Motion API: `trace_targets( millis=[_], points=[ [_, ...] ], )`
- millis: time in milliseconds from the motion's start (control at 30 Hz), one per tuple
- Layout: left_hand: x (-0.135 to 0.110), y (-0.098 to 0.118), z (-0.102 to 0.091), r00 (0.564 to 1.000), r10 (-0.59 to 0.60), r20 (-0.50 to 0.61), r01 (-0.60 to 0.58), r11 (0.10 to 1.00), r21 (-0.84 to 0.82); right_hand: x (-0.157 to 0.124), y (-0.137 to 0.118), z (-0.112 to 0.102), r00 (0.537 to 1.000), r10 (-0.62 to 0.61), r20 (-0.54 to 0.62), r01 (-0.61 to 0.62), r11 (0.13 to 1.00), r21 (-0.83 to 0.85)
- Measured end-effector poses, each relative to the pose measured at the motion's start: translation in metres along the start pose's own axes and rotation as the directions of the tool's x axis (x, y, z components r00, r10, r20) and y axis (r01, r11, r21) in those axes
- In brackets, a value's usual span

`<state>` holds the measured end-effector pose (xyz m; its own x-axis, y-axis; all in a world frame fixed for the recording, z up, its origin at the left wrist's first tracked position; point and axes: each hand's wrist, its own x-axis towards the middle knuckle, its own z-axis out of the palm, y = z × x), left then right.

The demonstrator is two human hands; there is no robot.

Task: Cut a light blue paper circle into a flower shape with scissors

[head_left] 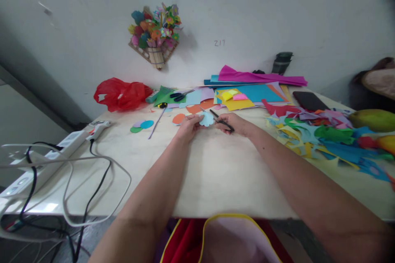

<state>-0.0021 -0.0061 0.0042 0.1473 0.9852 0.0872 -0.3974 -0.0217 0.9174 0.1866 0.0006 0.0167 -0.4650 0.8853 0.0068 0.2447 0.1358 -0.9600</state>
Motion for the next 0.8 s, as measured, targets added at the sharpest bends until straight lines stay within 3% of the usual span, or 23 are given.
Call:
trace_targets(
  millis=[800],
  points=[
    [0.0035,-0.0029,-0.0005,0.994,0.035,-0.108,-0.039,0.999,-0.028,0.0018,0.0005,-0.0006,1.0,0.026,0.005,-0.027,0.999,0.021]
  ],
)
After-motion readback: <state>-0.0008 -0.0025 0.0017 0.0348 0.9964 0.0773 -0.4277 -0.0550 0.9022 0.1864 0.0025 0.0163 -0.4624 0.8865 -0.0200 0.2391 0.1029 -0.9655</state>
